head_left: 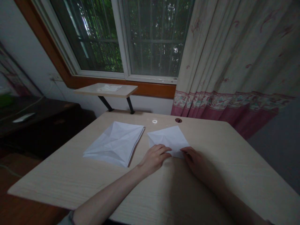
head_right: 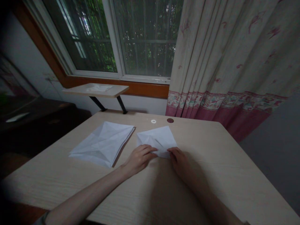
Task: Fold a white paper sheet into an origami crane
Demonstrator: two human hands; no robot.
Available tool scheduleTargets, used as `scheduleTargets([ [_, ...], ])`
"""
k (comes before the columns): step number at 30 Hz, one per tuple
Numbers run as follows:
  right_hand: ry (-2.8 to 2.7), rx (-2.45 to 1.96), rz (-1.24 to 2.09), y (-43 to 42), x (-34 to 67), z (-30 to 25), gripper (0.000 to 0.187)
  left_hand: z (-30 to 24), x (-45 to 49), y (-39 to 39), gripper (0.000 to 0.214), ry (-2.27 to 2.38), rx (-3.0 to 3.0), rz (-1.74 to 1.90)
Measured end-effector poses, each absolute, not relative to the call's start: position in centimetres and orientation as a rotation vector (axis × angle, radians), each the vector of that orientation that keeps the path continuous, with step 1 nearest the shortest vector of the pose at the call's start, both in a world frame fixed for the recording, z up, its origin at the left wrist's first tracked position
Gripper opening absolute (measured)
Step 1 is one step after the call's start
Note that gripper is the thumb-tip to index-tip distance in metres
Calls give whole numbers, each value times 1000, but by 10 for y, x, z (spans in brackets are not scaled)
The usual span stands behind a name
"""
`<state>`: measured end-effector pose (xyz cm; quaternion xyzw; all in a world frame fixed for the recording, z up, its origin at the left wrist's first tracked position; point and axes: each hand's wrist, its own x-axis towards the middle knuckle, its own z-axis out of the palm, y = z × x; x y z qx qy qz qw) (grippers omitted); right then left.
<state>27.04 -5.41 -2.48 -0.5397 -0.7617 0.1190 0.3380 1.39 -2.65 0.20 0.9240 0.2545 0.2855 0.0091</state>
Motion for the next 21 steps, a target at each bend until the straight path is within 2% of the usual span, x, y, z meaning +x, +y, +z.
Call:
scheduleTargets([
  [12, -2100, -1317, 102, -54, 273, -34, 33, 5, 15, -27, 30, 873, 2843, 737],
  [21, -2155, -1364, 189, -51, 275, -46, 43, 6, 15, -27, 31, 888, 2846, 700],
])
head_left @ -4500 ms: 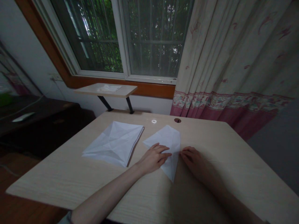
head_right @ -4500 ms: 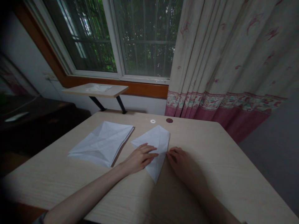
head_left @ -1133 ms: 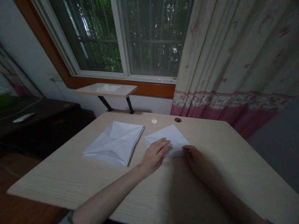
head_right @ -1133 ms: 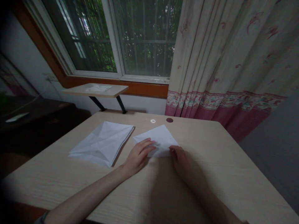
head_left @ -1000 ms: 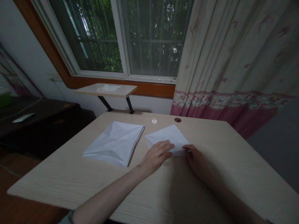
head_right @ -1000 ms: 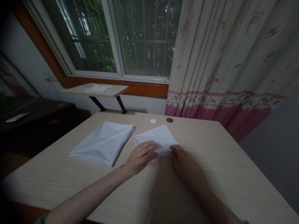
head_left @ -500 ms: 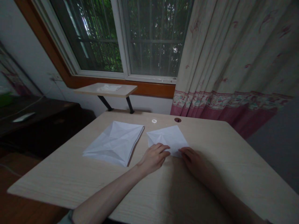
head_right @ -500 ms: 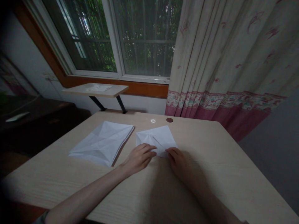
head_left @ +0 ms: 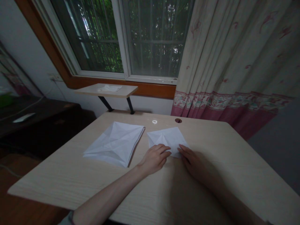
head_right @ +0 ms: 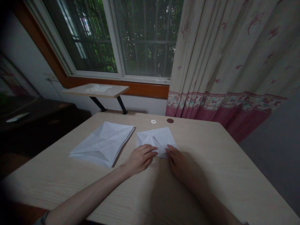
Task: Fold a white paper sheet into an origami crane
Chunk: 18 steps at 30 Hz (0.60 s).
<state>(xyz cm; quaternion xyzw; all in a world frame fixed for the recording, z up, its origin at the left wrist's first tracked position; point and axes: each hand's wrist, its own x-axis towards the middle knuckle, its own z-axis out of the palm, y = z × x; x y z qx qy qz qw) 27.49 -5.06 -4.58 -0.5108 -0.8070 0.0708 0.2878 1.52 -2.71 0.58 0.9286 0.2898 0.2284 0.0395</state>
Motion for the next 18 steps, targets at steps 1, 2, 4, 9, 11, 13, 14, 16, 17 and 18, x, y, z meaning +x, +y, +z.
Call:
scheduleTargets([
  [1, -2164, -1368, 185, -51, 275, -46, 44, 6, 15, -27, 31, 886, 2843, 701],
  [2, -2177, -1367, 177, -51, 275, -46, 45, 6, 15, -27, 31, 882, 2840, 703],
  [4, -2207, -1366, 151, -51, 276, -44, 45, 6, 15, -27, 29, 872, 2836, 700],
  [9, -2252, -1377, 82, -55, 275, -34, 44, 6, 16, -27, 27, 889, 2839, 658],
  [11, -2255, -1384, 46, -57, 274, -29, 42, 6, 16, -26, 26, 899, 2844, 648],
  [13, -2267, -1395, 9, -59, 272, -24, 40, 4, 16, -25, 26, 909, 2845, 660],
  [14, -2283, -1400, -4, -60, 272, -22, 39, 4, 16, -25, 26, 915, 2843, 672],
  [16, -2321, -1402, -32, -61, 270, -17, 38, 3, 16, -25, 26, 924, 2835, 697],
  [17, -2336, -1402, -48, -62, 269, -15, 37, 3, 16, -25, 25, 929, 2833, 705],
  [18, -2346, -1400, -64, -62, 268, -14, 37, 3, 16, -25, 25, 934, 2830, 710],
])
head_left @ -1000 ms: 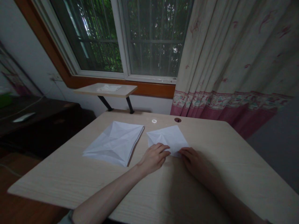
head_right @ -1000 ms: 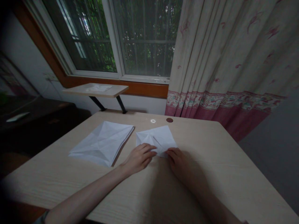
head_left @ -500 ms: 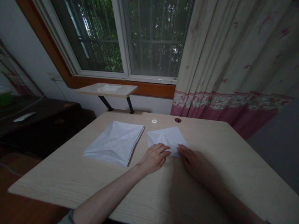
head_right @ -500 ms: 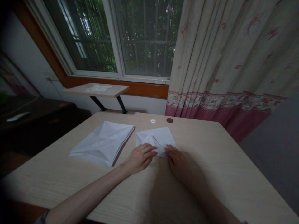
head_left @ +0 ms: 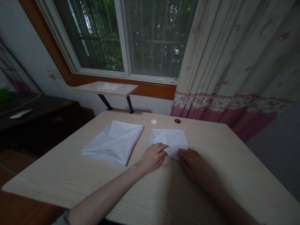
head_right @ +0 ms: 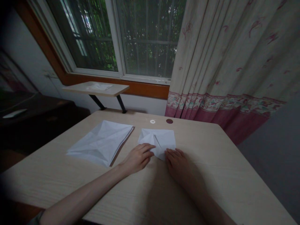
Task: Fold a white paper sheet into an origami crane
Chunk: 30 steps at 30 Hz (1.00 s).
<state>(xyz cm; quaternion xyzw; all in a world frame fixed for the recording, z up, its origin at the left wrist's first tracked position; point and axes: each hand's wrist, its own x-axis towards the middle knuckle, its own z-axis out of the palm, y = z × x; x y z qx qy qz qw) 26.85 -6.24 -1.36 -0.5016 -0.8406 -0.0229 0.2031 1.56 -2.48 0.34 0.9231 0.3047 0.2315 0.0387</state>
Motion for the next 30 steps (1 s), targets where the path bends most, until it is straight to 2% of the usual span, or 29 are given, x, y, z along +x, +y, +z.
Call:
scheduleTargets([
  [12, -2457, -1327, -169, -73, 259, 1, 34, 5, 16, -26, 22, 1095, 2791, 727],
  [22, -2418, -1243, -185, -77, 258, 1, 26, 2, 13, -25, 38, 1022, 2724, 712],
  [30, -2299, -1244, -39, -68, 261, -7, 25, -5, 11, -22, 42, 948, 2702, 738],
])
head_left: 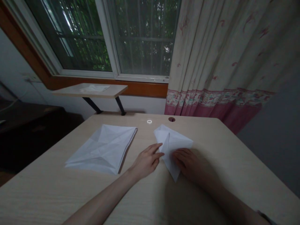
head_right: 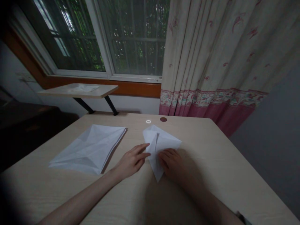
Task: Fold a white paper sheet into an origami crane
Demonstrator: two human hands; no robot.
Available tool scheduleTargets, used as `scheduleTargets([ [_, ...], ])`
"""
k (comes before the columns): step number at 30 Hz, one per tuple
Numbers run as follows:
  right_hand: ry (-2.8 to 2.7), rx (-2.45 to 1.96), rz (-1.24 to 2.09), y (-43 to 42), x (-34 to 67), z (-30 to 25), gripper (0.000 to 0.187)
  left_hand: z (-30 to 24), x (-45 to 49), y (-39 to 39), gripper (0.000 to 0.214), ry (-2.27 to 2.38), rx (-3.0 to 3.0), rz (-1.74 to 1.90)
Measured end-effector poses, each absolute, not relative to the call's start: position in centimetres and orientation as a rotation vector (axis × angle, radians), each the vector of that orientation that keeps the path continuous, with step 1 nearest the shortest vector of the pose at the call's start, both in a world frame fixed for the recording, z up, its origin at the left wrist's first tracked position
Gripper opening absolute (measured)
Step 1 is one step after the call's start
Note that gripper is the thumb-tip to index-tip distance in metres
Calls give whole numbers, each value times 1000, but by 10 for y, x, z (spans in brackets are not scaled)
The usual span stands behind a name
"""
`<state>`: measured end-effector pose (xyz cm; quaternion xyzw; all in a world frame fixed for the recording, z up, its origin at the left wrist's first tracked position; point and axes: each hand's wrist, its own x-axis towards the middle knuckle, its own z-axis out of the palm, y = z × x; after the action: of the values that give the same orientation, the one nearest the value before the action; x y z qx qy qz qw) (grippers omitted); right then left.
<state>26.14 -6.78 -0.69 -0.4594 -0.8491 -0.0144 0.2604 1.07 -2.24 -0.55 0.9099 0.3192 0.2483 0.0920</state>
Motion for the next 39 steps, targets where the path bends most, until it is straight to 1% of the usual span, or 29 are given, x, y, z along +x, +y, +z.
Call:
scheduleTargets([
  [5, -2286, -1230, 94, -65, 262, -10, 27, -5, 11, -22, 44, 891, 2716, 729],
  [8, -2308, -1230, 118, -65, 263, -10, 29, -5, 11, -22, 42, 898, 2722, 727],
  [22, -2426, -1301, 59, -64, 266, -11, 34, -3, 14, -22, 21, 987, 2702, 850],
  [34, -2490, -1312, 38, -64, 264, -15, 36, 5, 16, -22, 6, 1184, 2659, 776],
  [39, -2489, -1250, 35, -66, 263, -17, 38, 9, 18, -22, 4, 1268, 2661, 758],
])
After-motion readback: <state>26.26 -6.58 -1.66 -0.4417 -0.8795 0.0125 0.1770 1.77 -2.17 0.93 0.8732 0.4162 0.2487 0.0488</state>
